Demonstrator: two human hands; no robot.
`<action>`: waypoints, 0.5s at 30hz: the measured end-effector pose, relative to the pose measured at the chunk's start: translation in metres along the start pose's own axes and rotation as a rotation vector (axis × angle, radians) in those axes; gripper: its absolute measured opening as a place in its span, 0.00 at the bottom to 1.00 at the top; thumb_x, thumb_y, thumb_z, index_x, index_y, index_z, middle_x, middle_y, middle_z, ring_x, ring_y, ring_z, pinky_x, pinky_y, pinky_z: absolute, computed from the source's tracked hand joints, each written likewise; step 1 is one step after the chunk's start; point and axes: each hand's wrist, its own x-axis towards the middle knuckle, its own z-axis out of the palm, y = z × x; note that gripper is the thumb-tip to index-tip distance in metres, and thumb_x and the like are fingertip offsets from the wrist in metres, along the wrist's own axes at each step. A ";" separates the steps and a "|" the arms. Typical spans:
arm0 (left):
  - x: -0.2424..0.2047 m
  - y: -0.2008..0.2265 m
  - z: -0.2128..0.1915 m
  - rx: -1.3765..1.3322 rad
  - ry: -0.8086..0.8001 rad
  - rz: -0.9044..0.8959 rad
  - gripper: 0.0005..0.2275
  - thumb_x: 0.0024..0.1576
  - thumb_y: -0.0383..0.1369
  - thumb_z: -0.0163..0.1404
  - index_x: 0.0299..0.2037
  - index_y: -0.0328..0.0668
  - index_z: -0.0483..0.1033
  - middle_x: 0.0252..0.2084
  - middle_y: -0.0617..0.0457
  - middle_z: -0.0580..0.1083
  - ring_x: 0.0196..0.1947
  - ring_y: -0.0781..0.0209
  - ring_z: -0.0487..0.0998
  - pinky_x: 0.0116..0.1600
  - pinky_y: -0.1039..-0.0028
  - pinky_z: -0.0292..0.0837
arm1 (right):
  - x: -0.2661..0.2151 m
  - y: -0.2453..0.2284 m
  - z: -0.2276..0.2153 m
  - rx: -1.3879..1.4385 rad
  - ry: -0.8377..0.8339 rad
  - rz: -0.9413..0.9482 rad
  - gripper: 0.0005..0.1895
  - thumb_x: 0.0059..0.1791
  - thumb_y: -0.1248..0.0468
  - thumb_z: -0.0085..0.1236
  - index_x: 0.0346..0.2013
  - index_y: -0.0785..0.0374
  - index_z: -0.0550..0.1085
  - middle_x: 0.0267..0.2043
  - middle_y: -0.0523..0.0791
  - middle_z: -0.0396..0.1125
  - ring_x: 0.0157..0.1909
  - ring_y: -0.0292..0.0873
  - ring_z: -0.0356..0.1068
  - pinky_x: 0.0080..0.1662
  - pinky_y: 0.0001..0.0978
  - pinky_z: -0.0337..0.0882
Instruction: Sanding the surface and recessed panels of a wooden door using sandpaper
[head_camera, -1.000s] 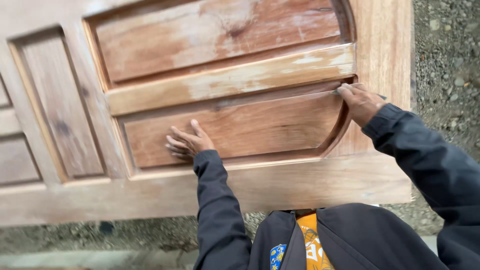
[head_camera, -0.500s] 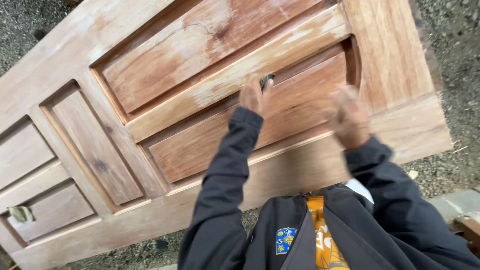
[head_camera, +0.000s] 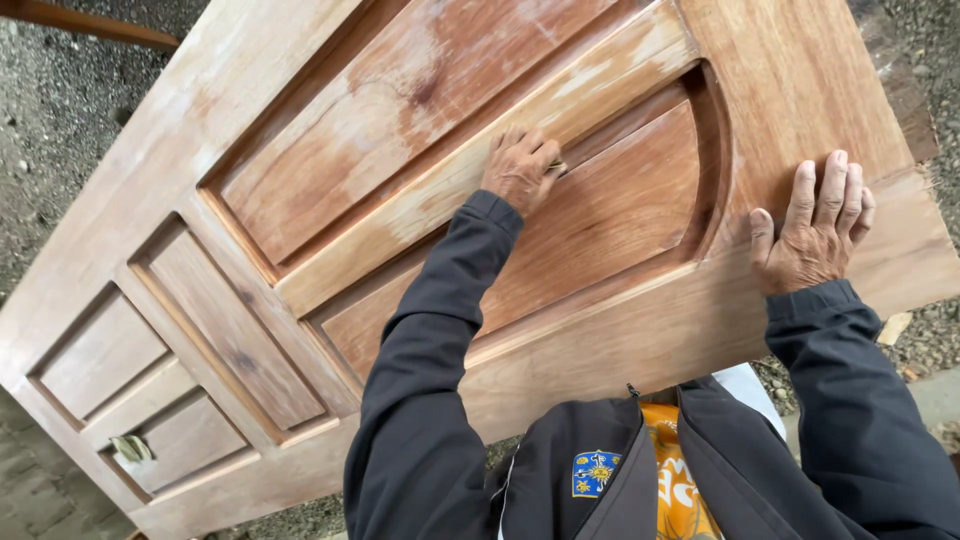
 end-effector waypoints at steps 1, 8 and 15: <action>0.012 0.006 0.003 -0.023 0.043 0.012 0.09 0.45 0.37 0.50 0.26 0.46 0.63 0.29 0.52 0.63 0.32 0.53 0.61 0.37 0.66 0.57 | 0.001 0.000 -0.001 0.002 -0.013 0.009 0.27 0.51 0.55 0.39 0.52 0.79 0.64 0.57 0.64 0.50 0.56 0.65 0.50 0.54 0.51 0.46; 0.092 0.049 0.040 -0.079 0.201 -0.090 0.13 0.39 0.38 0.56 0.26 0.48 0.62 0.34 0.57 0.56 0.41 0.56 0.55 0.45 0.63 0.52 | 0.001 0.004 -0.001 -0.011 -0.020 0.014 0.27 0.51 0.55 0.40 0.52 0.78 0.66 0.57 0.62 0.53 0.56 0.63 0.52 0.55 0.47 0.47; 0.004 0.028 0.000 0.054 0.291 -0.219 0.12 0.34 0.29 0.57 0.27 0.41 0.67 0.36 0.50 0.60 0.41 0.50 0.57 0.50 0.59 0.53 | 0.002 0.000 -0.003 -0.018 -0.001 -0.003 0.27 0.51 0.56 0.40 0.50 0.80 0.68 0.56 0.64 0.54 0.56 0.64 0.53 0.55 0.48 0.47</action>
